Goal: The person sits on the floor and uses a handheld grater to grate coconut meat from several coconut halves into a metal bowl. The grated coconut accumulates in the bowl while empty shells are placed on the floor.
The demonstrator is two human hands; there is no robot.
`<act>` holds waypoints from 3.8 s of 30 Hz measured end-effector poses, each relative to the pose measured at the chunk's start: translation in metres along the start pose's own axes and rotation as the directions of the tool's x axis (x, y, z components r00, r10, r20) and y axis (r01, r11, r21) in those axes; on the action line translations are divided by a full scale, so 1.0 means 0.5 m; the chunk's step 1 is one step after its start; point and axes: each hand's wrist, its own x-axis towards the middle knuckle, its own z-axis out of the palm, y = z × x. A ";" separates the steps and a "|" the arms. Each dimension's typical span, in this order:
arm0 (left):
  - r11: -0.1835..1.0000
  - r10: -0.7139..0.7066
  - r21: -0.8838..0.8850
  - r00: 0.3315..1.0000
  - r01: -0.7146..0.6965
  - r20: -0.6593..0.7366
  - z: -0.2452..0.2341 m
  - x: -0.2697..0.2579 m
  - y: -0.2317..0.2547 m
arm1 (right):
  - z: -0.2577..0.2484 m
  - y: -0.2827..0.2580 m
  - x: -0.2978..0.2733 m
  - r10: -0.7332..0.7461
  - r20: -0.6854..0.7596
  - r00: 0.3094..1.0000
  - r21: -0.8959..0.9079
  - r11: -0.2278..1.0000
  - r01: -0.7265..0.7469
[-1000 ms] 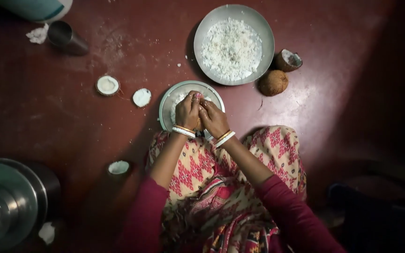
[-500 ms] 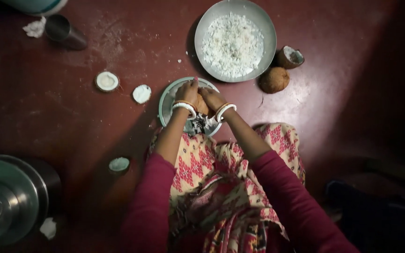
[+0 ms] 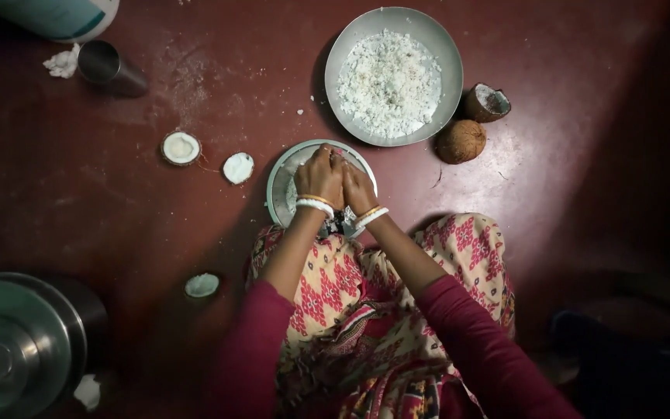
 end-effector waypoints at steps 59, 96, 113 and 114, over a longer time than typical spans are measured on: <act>0.974 0.218 0.007 0.925 -0.228 -0.311 0.001 -0.108 -0.087 | -0.118 -0.062 -0.074 0.273 0.440 0.855 0.862 0.138 -0.487; 0.831 0.381 -0.308 0.877 -0.464 -0.294 -0.098 -0.049 0.015 | -0.085 -0.081 -0.005 -0.037 0.417 0.908 0.565 0.794 -0.227; 0.793 0.384 0.366 0.866 -0.487 0.320 0.000 0.019 -0.006 | 0.029 0.098 0.045 0.025 0.102 0.994 0.485 0.871 -0.072; 0.801 0.383 0.347 0.863 -0.488 0.329 -0.006 0.047 -0.005 | 0.022 0.079 0.077 0.001 0.134 0.991 0.508 0.859 -0.070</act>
